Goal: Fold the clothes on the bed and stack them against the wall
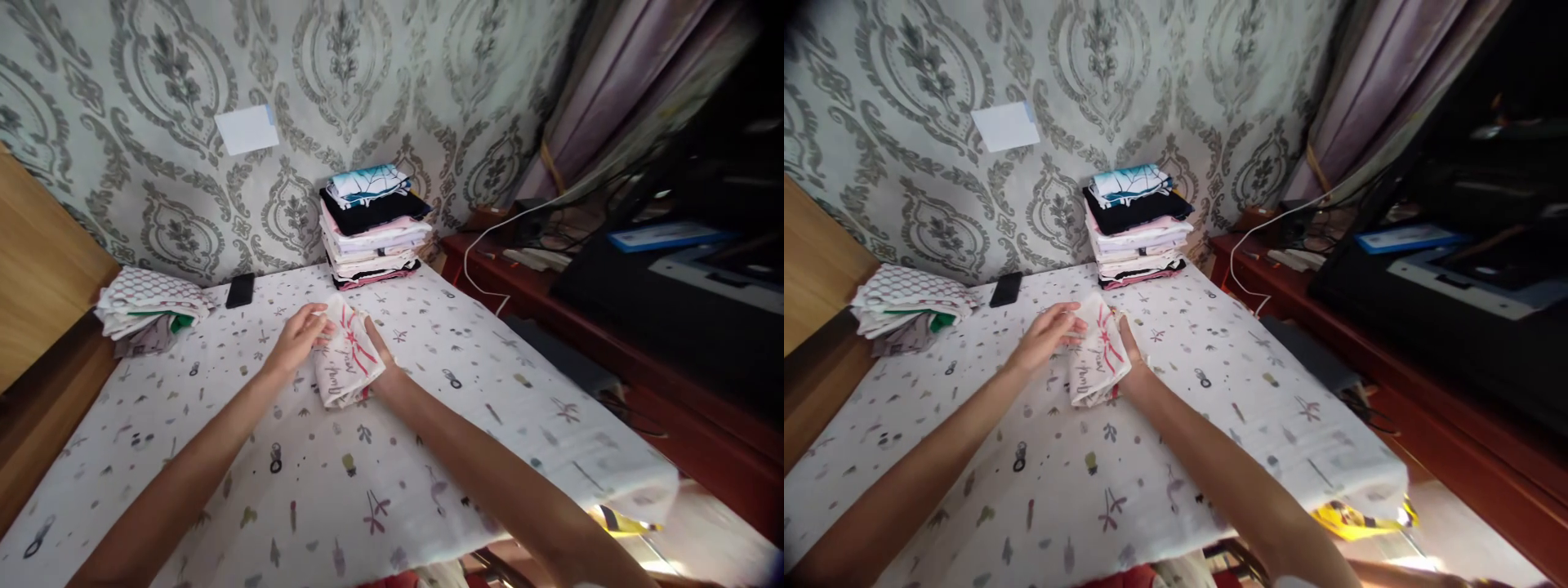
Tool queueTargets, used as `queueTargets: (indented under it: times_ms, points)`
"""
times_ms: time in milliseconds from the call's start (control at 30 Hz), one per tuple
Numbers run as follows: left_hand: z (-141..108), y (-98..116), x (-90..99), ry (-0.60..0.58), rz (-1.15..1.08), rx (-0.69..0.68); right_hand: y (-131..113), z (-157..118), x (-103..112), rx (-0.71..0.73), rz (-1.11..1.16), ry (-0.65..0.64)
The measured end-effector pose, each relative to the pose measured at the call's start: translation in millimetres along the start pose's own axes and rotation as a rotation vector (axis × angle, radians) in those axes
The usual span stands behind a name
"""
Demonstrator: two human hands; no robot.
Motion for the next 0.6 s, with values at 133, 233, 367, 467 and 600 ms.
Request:
queueTargets:
  times_ms: [133, 233, 367, 467, 600]
  points:
    - [-1.4, -27.4, -28.4, -0.058, 0.498, -0.234, 2.3, 1.3, 16.0, 0.04, 0.043, -0.007]
    - [-4.9, -41.0, -42.1, -0.164, 0.697, -0.247, 1.4, 5.5, 19.7, -0.024, -0.008, -0.031]
    - [-1.9, -45.3, -52.2, -0.237, 0.801, -0.202, -7.3, 5.3, 23.9, -0.021, -0.034, -0.054]
    - [1.3, -46.9, -58.8, -0.278, 0.845, -0.199, -13.1, 5.1, 29.8, 0.03, -0.017, -0.023]
    - [4.4, -49.9, -66.5, -0.343, 0.884, -0.17, -23.4, 8.8, 41.3, 0.111, -0.137, 0.097]
Point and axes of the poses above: each hand's wrist, its own z-axis towards the middle knuckle, its own x-axis out of the back of the hand, y = z × x, the point moved 3 cm from there along z, towards the middle knuckle, and after that the axes turned 8 degrees about -x, right-handed, at the moved point
